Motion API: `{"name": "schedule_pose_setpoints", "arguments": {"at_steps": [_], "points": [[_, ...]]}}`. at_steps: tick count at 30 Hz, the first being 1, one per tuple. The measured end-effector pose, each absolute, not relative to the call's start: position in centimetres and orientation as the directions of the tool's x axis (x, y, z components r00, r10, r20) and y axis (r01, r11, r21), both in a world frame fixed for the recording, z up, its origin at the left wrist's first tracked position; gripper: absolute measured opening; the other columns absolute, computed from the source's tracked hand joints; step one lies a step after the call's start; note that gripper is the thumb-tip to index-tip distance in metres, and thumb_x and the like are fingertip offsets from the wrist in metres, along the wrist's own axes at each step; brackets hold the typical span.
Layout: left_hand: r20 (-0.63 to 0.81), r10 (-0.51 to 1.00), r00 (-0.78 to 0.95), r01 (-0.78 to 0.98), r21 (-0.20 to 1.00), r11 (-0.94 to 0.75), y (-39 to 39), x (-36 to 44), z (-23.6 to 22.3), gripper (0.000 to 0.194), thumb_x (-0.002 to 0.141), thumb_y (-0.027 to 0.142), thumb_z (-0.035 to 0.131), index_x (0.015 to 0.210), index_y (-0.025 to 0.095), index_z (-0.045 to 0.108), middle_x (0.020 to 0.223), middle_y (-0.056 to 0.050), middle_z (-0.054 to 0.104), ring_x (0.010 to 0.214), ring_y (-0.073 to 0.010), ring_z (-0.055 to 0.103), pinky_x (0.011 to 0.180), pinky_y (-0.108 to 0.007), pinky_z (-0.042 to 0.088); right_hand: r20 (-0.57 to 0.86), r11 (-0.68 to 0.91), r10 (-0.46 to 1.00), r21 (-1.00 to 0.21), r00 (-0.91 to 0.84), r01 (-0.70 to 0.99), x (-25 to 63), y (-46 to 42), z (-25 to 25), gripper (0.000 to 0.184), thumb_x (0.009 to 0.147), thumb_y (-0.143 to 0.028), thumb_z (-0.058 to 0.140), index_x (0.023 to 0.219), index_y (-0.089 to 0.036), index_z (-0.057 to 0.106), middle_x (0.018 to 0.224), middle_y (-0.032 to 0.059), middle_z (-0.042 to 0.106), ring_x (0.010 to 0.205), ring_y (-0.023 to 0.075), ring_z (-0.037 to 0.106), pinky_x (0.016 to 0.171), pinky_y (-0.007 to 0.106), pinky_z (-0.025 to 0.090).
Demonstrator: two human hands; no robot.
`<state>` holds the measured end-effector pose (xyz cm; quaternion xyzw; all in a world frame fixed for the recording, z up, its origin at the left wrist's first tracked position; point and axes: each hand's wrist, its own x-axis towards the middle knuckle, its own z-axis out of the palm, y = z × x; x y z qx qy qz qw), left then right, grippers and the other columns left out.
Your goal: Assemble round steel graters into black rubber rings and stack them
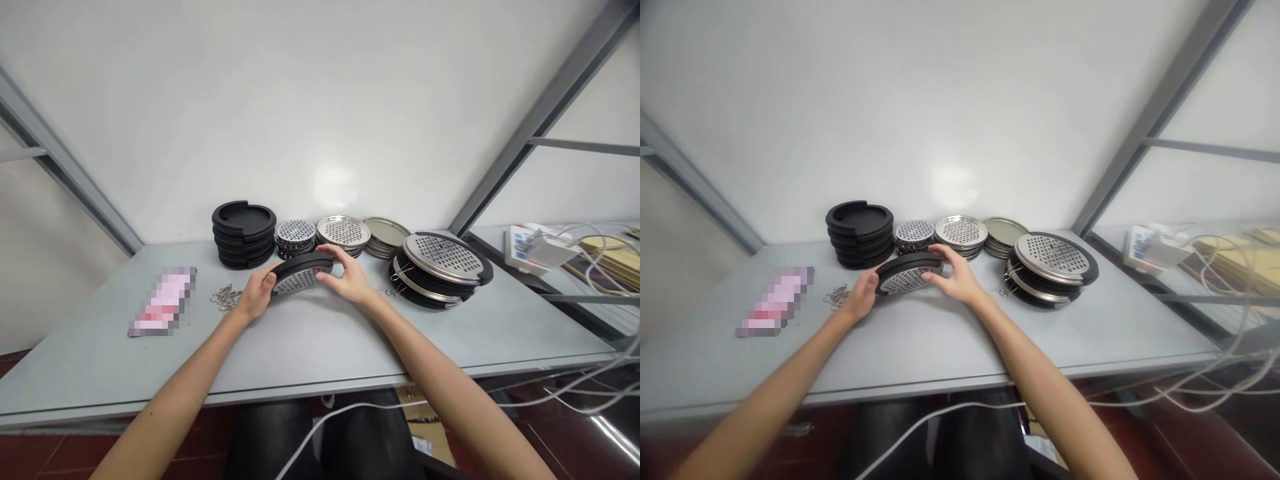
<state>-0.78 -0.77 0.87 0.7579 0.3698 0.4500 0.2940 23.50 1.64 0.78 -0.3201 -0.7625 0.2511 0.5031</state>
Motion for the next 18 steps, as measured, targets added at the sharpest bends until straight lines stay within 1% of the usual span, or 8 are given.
{"name": "schedule_pose_setpoints", "arguments": {"at_steps": [2, 4, 6, 9, 11, 14, 16, 18], "points": [[0.45, 0.819, 0.356, 0.311, 0.769, -0.558, -0.9, -0.8, 1.0, 0.086, 0.085, 0.079, 0.025, 0.12, 0.01, 0.063, 0.119, -0.016, 0.066, 0.113, -0.0331, 0.058, 0.1, -0.042, 0.042, 0.596, 0.66, 0.743, -0.729, -0.306, 0.181, 23.2, 1.4, 0.9, 0.05, 0.073, -0.037, 0.075, 0.118, -0.021, 0.061, 0.115, 0.0073, 0.068, 0.105, 0.0235, 0.062, 0.096, 0.038, 0.047], [0.44, 0.822, 0.362, 0.332, 0.763, -0.555, -1.0, -0.9, 1.1, 0.087, 0.085, 0.08, 0.025, 0.125, 0.011, 0.06, 0.123, -0.017, 0.064, 0.116, -0.034, 0.057, 0.102, -0.043, 0.04, 0.563, 0.622, 0.77, -0.768, -0.301, 0.156, 23.0, 1.3, 0.9, 0.039, 0.071, -0.037, 0.077, 0.106, -0.02, 0.067, 0.1, 0.0047, 0.072, 0.093, 0.0221, 0.065, 0.088, 0.036, 0.05], [0.451, 0.825, 0.342, 0.347, 0.755, -0.557, -1.0, -1.0, 0.9, 0.087, 0.085, 0.079, 0.025, 0.131, 0.011, 0.055, 0.128, -0.017, 0.061, 0.121, -0.0343, 0.054, 0.105, -0.044, 0.037, 0.525, 0.572, 0.804, -0.81, -0.278, 0.126, 22.9, 1.4, 0.9, 0.033, 0.07, -0.038, 0.078, 0.095, -0.019, 0.07, 0.087, 0.0026, 0.072, 0.082, 0.0205, 0.065, 0.079, 0.034, 0.051], [0.482, 0.814, 0.324, 0.348, 0.74, -0.576, -0.9, -1.1, 0.6, 0.086, 0.087, 0.076, 0.028, 0.143, 0.012, 0.041, 0.135, -0.018, 0.054, 0.126, -0.0339, 0.049, 0.106, -0.045, 0.037, 0.474, 0.491, 0.86, -0.87, -0.19, 0.049, 23.1, 1.6, 1.3, 0.03, 0.071, -0.042, 0.076, 0.088, -0.018, 0.07, 0.085, 0.003, 0.072, 0.081, 0.0202, 0.065, 0.077, 0.033, 0.051], [0.503, 0.794, 0.343, 0.358, 0.711, -0.605, -1.0, -1.1, 0.6, 0.084, 0.088, 0.072, 0.038, 0.149, 0.015, 0.028, 0.138, -0.018, 0.05, 0.123, -0.033, 0.051, 0.103, -0.046, 0.04, 0.385, 0.386, 0.913, -0.922, -0.136, -0.02, 23.5, 1.7, 1.6, 0.032, 0.074, -0.047, 0.072, 0.089, -0.018, 0.07, 0.089, 0.0044, 0.073, 0.083, 0.0206, 0.066, 0.078, 0.033, 0.052], [0.552, 0.734, 0.395, 0.428, 0.596, -0.679, -1.7, -1.0, 1.2, 0.091, 0.081, 0.059, 0.062, 0.152, 0.023, 0.017, 0.147, -0.016, 0.039, 0.124, -0.0331, 0.05, 0.103, -0.049, 0.041, 0.19, 0.183, 0.963, -0.982, -0.189, -0.055, 24.2, 1.7, 1.7, 0.04, 0.074, -0.05, 0.072, 0.098, -0.019, 0.068, 0.093, 0.0063, 0.073, 0.081, 0.0209, 0.068, 0.075, 0.033, 0.054], [0.559, 0.689, 0.461, 0.479, 0.497, -0.724, -2.4, -0.7, 1.8, 0.095, 0.076, 0.051, 0.071, 0.152, 0.026, 0.019, 0.153, -0.014, 0.03, 0.133, -0.0349, 0.04, 0.109, -0.051, 0.035, 0.123, 0.127, 0.965, -0.992, -0.23, 0.002, 24.4, 1.8, 1.5, 0.042, 0.072, -0.05, 0.073, 0.099, -0.018, 0.068, 0.096, 0.0072, 0.073, 0.08, 0.0206, 0.068, 0.072, 0.032, 0.054], [0.519, 0.65, 0.555, 0.508, 0.407, -0.759, -3.1, -0.5, 2.3, 0.094, 0.073, 0.05, 0.075, 0.15, 0.028, 0.027, 0.157, -0.011, 0.023, 0.14, -0.0364, 0.029, 0.114, -0.052, 0.028, 0.117, 0.137, 0.968, -0.988, -0.222, 0.078, 24.4, 1.9, 1.2, 0.04, 0.074, -0.051, 0.07, 0.096, -0.017, 0.069, 0.095, 0.0074, 0.073, 0.079, 0.0197, 0.067, 0.07, 0.03, 0.053]]}}
